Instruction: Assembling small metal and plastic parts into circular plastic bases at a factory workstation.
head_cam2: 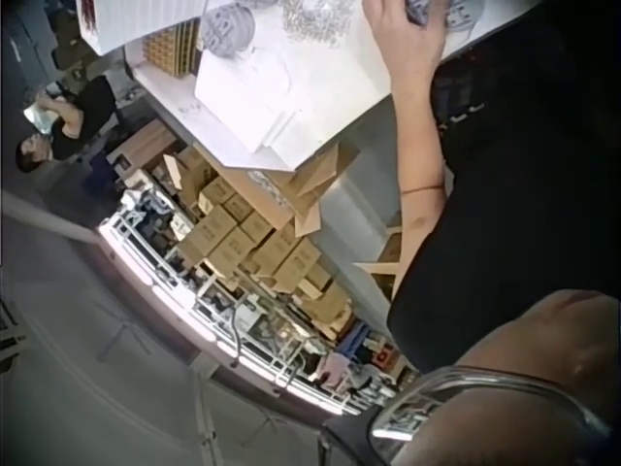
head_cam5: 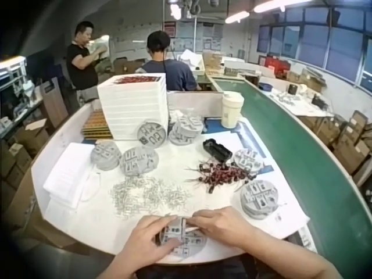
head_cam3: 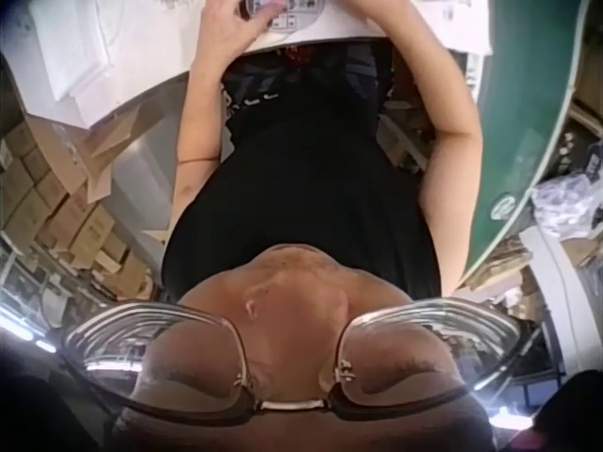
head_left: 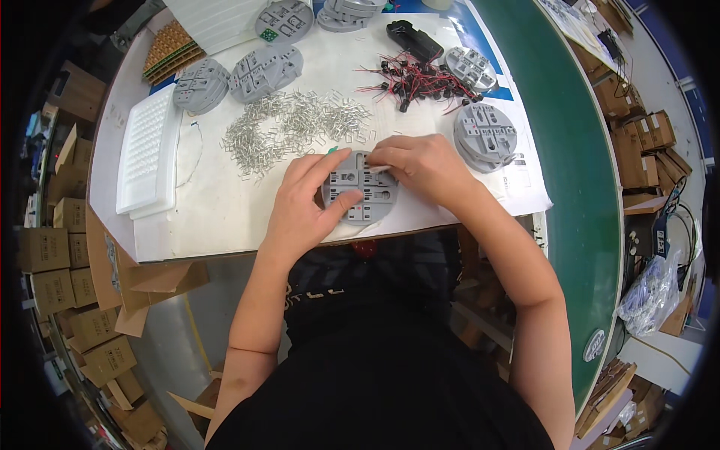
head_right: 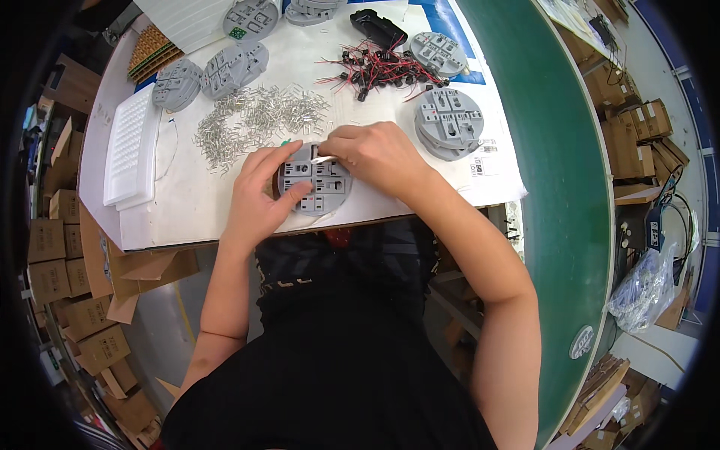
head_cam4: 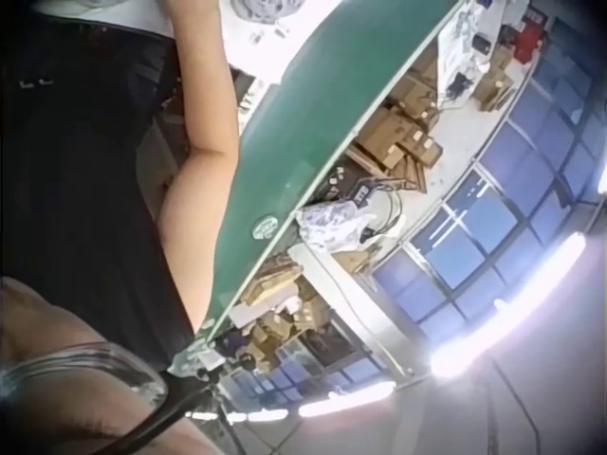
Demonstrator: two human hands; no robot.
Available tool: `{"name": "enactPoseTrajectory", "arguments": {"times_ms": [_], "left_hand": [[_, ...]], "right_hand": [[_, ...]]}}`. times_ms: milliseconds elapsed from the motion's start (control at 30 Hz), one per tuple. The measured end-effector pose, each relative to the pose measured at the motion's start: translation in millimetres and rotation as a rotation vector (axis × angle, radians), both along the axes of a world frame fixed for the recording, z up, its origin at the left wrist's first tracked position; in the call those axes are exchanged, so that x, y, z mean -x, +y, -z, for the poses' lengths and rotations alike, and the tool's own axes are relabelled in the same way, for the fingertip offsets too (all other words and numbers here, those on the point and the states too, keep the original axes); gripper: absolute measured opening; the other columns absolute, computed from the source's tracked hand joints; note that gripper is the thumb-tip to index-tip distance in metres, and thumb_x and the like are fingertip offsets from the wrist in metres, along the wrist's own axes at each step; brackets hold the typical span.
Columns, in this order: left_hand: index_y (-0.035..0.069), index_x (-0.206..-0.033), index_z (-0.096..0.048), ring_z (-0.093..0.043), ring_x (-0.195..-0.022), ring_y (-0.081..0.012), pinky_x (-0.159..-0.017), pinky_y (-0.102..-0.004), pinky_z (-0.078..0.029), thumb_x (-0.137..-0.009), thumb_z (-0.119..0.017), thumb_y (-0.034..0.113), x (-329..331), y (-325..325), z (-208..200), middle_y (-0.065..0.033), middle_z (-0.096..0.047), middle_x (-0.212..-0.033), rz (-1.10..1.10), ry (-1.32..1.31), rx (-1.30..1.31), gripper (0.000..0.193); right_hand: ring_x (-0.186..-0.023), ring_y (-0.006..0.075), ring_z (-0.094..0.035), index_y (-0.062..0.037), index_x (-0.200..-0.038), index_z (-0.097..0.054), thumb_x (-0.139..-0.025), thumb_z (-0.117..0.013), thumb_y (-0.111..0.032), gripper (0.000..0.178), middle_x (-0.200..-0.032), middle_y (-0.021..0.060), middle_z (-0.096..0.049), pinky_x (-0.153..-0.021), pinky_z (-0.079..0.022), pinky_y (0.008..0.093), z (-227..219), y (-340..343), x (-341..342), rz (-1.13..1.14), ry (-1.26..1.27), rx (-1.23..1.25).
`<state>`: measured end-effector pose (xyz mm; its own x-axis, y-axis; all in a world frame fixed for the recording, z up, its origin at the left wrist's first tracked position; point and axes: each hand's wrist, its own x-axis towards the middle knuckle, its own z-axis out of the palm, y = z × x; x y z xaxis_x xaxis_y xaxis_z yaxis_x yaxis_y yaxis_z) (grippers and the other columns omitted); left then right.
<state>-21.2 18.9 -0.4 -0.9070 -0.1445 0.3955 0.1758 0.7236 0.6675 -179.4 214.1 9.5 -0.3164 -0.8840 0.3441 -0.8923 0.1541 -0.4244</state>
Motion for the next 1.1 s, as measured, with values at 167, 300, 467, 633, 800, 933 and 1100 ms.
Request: {"name": "enactPoseTrajectory", "arguments": {"times_ms": [167, 300, 467, 633, 800, 933, 1100], "left_hand": [[0.005, -0.128, -0.07, -0.068, -0.086, -0.029, -0.079, -0.0409, -0.055, -0.091, -0.081, 0.02, 8.2, -8.1, -0.3, -0.0124, -0.071, -0.095, -0.074, 0.127, -0.003, 0.041], [0.003, -0.119, -0.075, -0.071, -0.074, -0.0234, -0.069, -0.0322, -0.056, -0.093, -0.078, 0.011, 21.0, -2.8, -30.3, -0.01, -0.073, -0.086, -0.054, -0.174, -0.243, 0.027], [0.002, -0.111, -0.074, -0.072, -0.073, -0.0255, -0.068, -0.0342, -0.056, -0.094, -0.077, 0.011, 34.6, -10.8, -33.0, -0.0129, -0.074, -0.085, 0.133, -0.164, 0.023, 0.019], [0.001, -0.111, -0.074, -0.072, -0.075, -0.0289, -0.069, -0.0364, -0.057, -0.093, -0.078, 0.013, 41.0, -4.7, -32.8, -0.0146, -0.075, -0.086, 0.157, -0.152, 0.103, 0.022], [0.0, -0.113, -0.075, -0.071, -0.083, -0.0312, -0.075, -0.0378, -0.056, -0.091, -0.08, 0.015, 44.6, 2.2, -28.4, -0.0153, -0.073, -0.088, 0.128, -0.132, 0.236, 0.027], [0.004, -0.117, -0.074, -0.069, -0.091, -0.0336, -0.081, -0.0423, -0.056, -0.091, -0.08, 0.017, 40.7, -1.4, -22.0, -0.0158, -0.07, -0.094, 0.134, -0.137, 0.088, 0.03], [0.004, -0.124, -0.073, -0.068, -0.093, -0.0313, -0.086, -0.0405, -0.055, -0.088, -0.082, 0.018, 33.5, 2.5, -14.8, -0.0133, -0.068, -0.104, 0.078, -0.135, -0.12, 0.039]], "right_hand": [[-0.072, 0.0285, -0.074, -0.01, -0.115, -0.076, -0.09, -0.079, -0.025, 0.03, -0.111, 0.0097, -0.075, -0.061, -0.059, 0.0389, -2.0, 9.9, -54.2, 0.277, 0.009, 0.129], [-0.074, 0.0283, -0.075, -0.0112, -0.125, -0.073, -0.089, -0.082, -0.026, 0.04, -0.121, 0.0106, -0.074, -0.06, -0.059, 0.0376, 10.1, 14.3, -68.3, 0.382, 0.074, 0.038], [-0.07, 0.0272, -0.074, -0.0121, -0.129, -0.071, -0.089, -0.082, -0.028, 0.044, -0.124, 0.0093, -0.073, -0.056, -0.058, 0.0368, 13.9, 14.0, -69.5, 0.386, 0.108, 0.044], [-0.071, 0.0279, -0.075, -0.0088, -0.122, -0.073, -0.093, -0.078, -0.032, 0.037, -0.121, 0.0142, -0.073, -0.056, -0.058, 0.0383, 11.9, 14.0, -69.0, 0.379, 0.092, 0.051], [-0.073, 0.0319, -0.074, -0.0095, -0.12, -0.075, -0.09, -0.081, -0.024, 0.034, -0.117, 0.0118, -0.075, -0.066, -0.06, 0.0416, -4.8, 11.6, -52.6, 0.364, -0.082, 0.056], [-0.087, 0.0379, -0.075, -0.0047, -0.105, -0.077, -0.089, -0.079, -0.023, 0.025, -0.097, 0.0179, -0.077, -0.08, -0.058, 0.0476, -23.6, -20.3, 11.5, 0.712, -0.12, -0.04], [-0.091, 0.0412, -0.074, -0.0034, -0.101, -0.077, -0.09, -0.076, -0.022, 0.021, -0.1, 0.0211, -0.077, -0.079, -0.057, 0.0498, 1.1, -43.5, 39.8, 0.806, -0.015, -0.205]]}}
